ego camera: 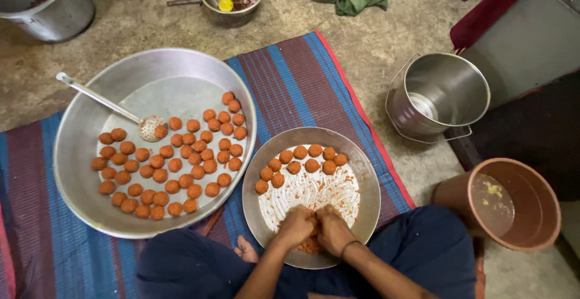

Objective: The person shapes mixture by hand into round spheres on a platter on the floor.

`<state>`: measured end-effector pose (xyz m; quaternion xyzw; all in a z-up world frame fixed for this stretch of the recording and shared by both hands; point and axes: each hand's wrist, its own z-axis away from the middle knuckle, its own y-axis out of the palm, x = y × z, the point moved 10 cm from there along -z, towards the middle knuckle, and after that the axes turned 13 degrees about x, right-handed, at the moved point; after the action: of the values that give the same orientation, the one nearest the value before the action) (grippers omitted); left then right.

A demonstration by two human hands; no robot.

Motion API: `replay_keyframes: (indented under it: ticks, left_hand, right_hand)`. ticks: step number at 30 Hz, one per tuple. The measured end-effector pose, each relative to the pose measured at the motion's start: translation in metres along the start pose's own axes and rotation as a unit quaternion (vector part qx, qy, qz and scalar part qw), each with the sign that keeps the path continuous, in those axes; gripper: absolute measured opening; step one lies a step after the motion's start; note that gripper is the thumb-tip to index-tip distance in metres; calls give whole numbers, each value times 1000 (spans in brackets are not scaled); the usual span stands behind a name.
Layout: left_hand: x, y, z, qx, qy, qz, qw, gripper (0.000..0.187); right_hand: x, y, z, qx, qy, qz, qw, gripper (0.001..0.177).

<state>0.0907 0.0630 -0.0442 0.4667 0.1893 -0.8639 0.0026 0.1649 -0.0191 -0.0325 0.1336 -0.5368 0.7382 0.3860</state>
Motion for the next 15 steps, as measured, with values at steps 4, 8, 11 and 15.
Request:
replay_keyframes:
  ticks: [4, 8, 11, 15]
  left_hand:
    - [17, -7, 9, 21, -5, -16, 1000, 27]
    - [57, -22, 10, -46, -119, -95, 987, 37]
    - [91, -5, 1, -77, -160, -59, 982, 41]
    - [140, 30, -2, -121, -267, 67, 954, 46]
  right_hand:
    - [-53, -12, 8, 7, 61, -55, 997, 29]
    - [-116, -5, -21, 75, 137, -17, 988, 31]
    - [-130, 40, -6, 174, 254, -218, 926, 45]
    - [-85, 81, 13, 178, 299, -471, 811, 57]
